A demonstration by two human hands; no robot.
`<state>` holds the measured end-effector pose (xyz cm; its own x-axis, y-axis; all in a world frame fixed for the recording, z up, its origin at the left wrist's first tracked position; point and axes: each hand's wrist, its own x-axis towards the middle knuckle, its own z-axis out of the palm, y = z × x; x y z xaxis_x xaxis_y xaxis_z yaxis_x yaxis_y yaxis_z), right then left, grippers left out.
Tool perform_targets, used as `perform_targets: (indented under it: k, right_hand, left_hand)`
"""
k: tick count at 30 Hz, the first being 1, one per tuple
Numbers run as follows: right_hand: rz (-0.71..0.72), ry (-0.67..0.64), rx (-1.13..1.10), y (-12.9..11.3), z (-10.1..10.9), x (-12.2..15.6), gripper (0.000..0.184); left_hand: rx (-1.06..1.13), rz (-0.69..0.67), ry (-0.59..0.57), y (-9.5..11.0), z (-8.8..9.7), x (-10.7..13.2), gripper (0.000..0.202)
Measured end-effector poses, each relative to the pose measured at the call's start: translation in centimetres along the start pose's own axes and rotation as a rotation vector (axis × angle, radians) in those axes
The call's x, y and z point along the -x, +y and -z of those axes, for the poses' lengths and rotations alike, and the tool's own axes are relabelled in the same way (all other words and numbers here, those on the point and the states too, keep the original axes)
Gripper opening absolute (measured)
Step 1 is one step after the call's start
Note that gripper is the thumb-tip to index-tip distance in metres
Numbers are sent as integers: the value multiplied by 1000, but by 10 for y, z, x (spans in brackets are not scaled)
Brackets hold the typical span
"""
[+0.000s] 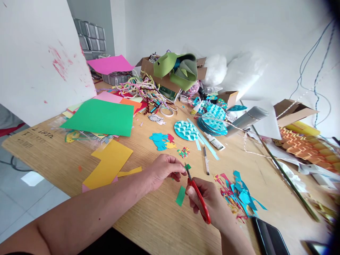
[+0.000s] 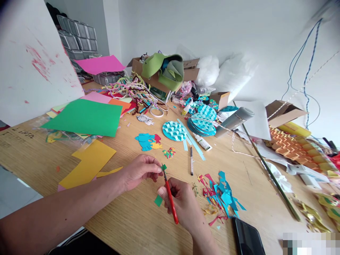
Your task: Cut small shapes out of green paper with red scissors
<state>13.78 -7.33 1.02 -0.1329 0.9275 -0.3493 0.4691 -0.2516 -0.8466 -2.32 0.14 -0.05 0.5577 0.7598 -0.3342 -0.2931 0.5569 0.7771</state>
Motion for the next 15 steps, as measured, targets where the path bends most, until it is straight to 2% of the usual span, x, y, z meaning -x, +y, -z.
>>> perform_targets:
  k: [8,15]
  right_hand:
    - [10,-28,21,-1,1,0,43]
    - [1,-43,10,-3,2,0,44]
  left_hand:
    - [-97,-34,5,0,0,0,11]
    - [-119,-11,1,2,0,0,14]
